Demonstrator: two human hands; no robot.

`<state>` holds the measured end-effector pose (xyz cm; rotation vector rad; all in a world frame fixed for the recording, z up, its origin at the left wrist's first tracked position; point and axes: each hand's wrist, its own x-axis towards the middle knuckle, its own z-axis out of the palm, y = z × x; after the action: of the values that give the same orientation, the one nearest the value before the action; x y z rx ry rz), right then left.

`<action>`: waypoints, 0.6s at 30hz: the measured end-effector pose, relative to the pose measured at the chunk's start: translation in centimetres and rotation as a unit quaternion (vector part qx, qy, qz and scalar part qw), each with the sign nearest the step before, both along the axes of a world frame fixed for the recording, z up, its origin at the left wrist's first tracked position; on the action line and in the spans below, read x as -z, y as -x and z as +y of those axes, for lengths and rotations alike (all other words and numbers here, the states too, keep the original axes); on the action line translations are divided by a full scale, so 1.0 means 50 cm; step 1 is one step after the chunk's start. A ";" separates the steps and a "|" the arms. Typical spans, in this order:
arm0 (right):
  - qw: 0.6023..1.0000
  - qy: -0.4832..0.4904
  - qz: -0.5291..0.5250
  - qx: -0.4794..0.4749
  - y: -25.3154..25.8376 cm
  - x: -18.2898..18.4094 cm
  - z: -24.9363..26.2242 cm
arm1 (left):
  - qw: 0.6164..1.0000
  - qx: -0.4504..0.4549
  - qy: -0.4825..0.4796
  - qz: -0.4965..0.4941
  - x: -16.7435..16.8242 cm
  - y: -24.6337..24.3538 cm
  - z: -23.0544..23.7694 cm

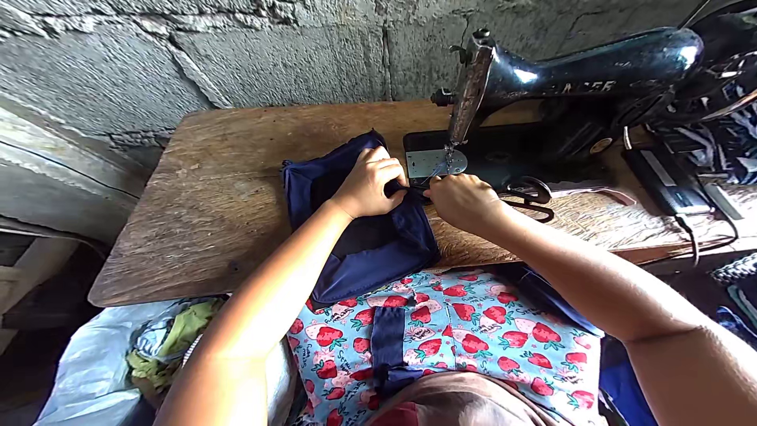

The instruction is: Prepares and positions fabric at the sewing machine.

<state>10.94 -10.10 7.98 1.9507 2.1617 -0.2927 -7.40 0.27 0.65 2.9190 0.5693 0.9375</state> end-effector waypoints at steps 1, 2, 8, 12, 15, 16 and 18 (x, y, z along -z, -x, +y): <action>1.000 -0.001 0.006 0.006 -0.008 0.000 -0.011 | 1.000 0.000 0.000 0.004 0.000 0.001 0.000; 1.000 -0.009 0.018 0.009 -0.021 0.003 -0.028 | 1.000 -0.001 0.001 0.005 0.001 0.002 0.001; 0.993 -0.051 0.099 0.044 -0.178 0.015 -0.064 | 0.976 -0.171 0.128 0.035 -0.040 -0.060 -0.015; 0.978 -0.131 0.147 0.069 -0.283 0.056 0.036 | 0.932 -0.256 0.240 0.091 -0.063 -0.151 -0.009; 0.972 -0.164 0.152 0.066 -0.309 0.082 0.099 | 0.925 -0.272 0.260 0.058 -0.054 -0.189 0.002; 0.971 -0.171 0.156 0.062 -0.310 0.090 0.113 | 0.926 -0.267 0.264 0.042 -0.051 -0.194 0.002; 0.970 -0.180 0.155 0.061 -0.306 0.104 0.134 | 0.929 -0.254 0.269 0.027 -0.045 -0.198 -0.003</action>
<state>26.25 -3.39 2.78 2.3810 2.4310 -0.2545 2.49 0.10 2.90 2.3379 1.3788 0.5867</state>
